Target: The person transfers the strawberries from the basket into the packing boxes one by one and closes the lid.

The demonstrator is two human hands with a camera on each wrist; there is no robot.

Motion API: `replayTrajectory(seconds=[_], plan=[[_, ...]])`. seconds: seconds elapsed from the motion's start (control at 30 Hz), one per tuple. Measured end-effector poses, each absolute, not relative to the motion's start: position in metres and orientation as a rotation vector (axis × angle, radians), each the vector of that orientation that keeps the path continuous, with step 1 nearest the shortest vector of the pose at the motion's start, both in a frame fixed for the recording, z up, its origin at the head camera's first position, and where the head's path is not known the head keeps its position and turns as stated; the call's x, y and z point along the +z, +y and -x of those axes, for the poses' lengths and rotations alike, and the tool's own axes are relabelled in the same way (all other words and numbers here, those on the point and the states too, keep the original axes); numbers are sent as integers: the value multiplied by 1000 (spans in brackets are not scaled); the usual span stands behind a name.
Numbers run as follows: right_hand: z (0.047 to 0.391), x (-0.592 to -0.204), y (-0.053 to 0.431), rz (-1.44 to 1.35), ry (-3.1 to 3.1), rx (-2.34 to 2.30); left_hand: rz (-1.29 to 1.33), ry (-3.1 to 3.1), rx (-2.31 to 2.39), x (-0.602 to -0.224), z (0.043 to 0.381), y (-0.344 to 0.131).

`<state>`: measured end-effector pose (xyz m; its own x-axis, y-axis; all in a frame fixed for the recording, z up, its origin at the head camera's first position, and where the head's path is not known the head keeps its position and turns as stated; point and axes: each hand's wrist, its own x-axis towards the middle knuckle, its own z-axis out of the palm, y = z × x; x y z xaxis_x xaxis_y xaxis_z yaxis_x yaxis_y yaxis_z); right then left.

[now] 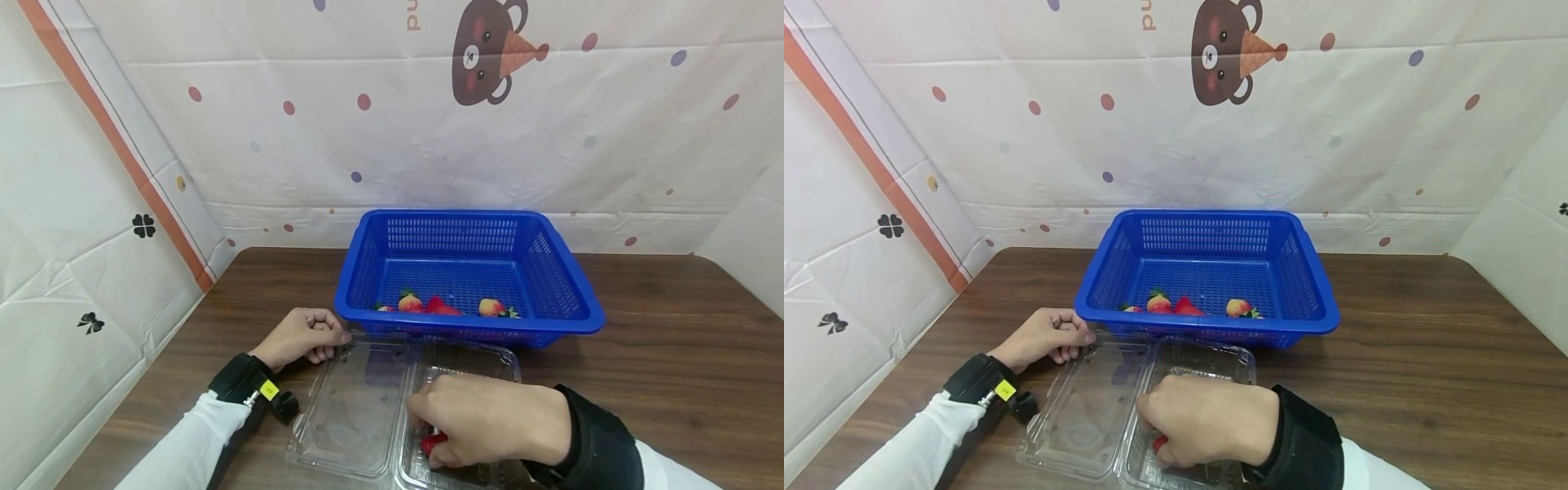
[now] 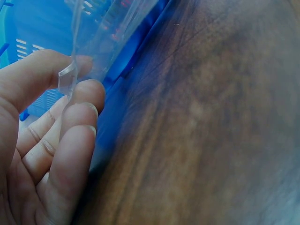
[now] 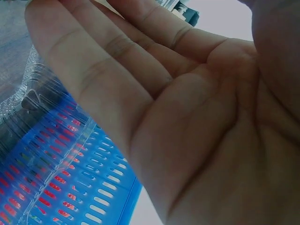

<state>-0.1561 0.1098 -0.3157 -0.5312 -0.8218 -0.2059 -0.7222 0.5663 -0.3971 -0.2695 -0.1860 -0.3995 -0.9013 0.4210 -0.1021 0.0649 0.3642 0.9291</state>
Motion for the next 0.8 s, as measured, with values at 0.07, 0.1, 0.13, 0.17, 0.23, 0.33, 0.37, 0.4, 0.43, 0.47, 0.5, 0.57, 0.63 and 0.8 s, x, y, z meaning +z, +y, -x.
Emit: replayTrajectory(seconds=[0.07,0.1,0.13,0.17,0.23,0.33,0.37,0.4,0.43,0.47,0.5,0.57,0.63,0.8], plan=[[156,-315,110,1248,2429,-370,-424,2307,1551,-400,269,-186],[156,-315,110,1243,2422,-370,-423,2307,1551,-399,269,-186],[156,-314,110,1238,2416,-371,-422,2307,1551,-399,269,-186],[157,-314,110,1228,2405,-377,-421,2307,1552,-399,269,-186],[157,-313,111,1221,2385,-392,-421,2308,1552,-399,269,-186],[157,-311,112,1191,2359,-406,-422,2302,1558,-399,269,-186],[157,-310,113,1178,2352,-411,-423,2300,1560,-399,269,-185],[156,-308,113,1164,2349,-412,-424,2296,1562,-399,269,-185],[156,-307,114,1147,2351,-410,-426,2293,1564,-400,269,-186],[156,-305,115,1136,2355,-410,-426,2290,1567,-400,269,-186],[156,-303,116,1132,2366,-410,-426,2287,1568,-400,269,-186],[155,-300,119,1134,2403,-401,-425,2284,1569,-400,269,-186],[155,-295,123,1135,2439,-399,-422,2282,1570,-400,270,-186],[155,-281,132,1134,2508,-430,-413,2280,1569,-400,270,-188]])
